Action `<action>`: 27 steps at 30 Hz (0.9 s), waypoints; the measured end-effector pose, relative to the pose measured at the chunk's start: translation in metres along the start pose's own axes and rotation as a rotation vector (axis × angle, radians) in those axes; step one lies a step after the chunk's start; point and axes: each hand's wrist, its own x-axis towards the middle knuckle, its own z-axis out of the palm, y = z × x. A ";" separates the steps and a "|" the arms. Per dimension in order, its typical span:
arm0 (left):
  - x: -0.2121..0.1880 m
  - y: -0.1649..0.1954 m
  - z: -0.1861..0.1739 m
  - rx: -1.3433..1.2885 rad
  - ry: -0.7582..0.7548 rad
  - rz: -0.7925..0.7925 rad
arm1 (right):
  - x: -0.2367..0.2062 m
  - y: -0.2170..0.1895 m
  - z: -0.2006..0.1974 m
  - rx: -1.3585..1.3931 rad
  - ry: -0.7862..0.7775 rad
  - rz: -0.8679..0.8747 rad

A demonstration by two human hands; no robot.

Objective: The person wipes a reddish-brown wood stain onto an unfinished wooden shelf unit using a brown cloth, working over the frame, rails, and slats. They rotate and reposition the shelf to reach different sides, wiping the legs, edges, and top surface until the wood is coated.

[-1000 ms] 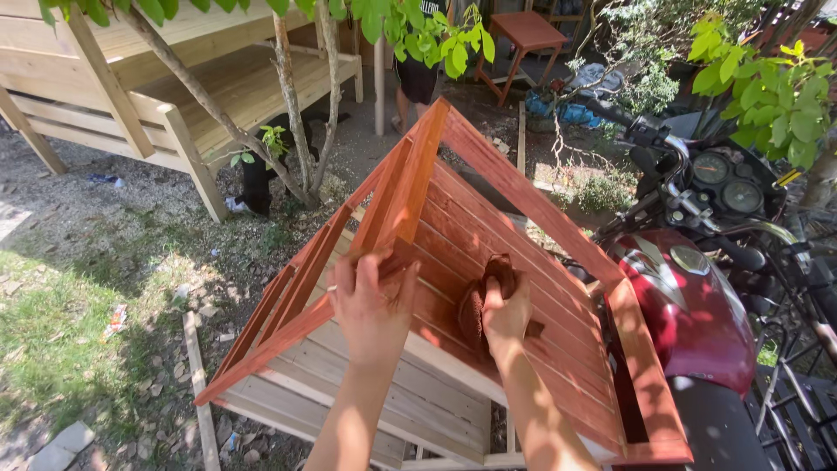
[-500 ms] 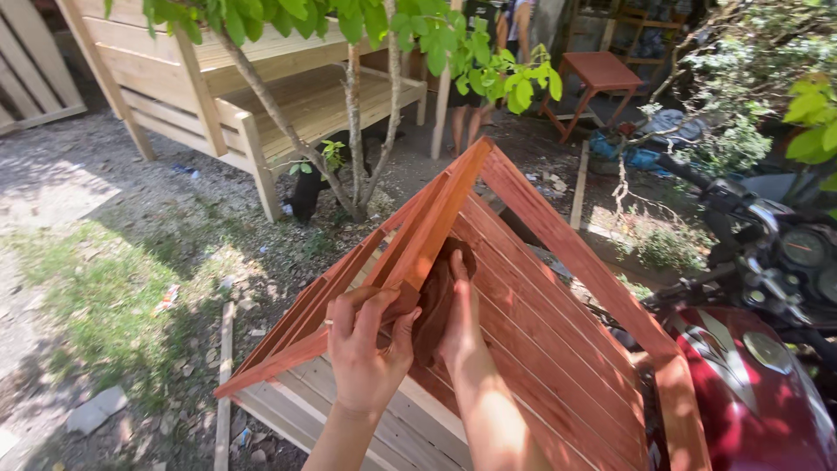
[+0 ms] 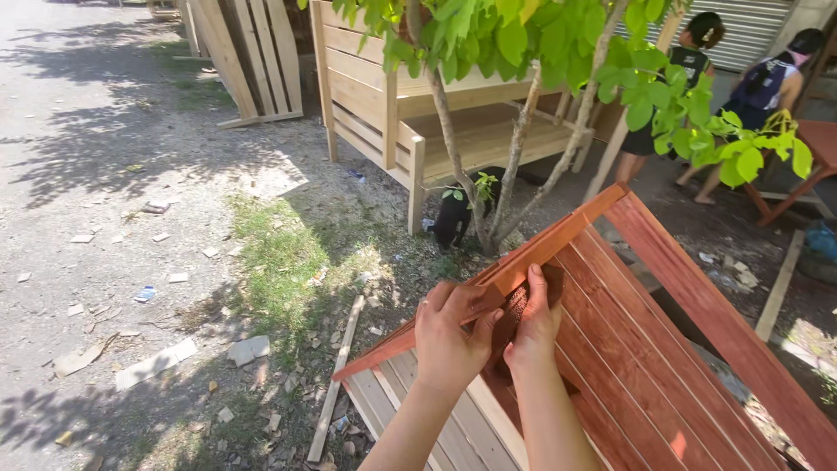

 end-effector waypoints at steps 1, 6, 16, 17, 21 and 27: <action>0.012 -0.015 -0.006 0.027 -0.021 -0.021 | 0.008 0.012 0.009 0.058 -0.010 0.065; 0.055 -0.088 -0.033 0.002 -0.087 -0.130 | 0.043 0.076 0.044 -0.061 0.056 0.089; 0.118 -0.250 -0.077 -0.001 -0.073 -0.260 | 0.117 0.238 0.112 -0.090 0.101 -0.013; 0.120 -0.265 -0.082 0.015 -0.079 -0.286 | 0.121 0.251 0.117 -0.080 0.078 -0.004; 0.128 -0.317 -0.093 -0.078 -0.081 -0.424 | 0.136 0.295 0.136 -0.136 0.123 0.052; 0.130 -0.395 -0.114 -0.070 -0.098 -0.547 | 0.146 0.362 0.158 -0.181 0.129 0.102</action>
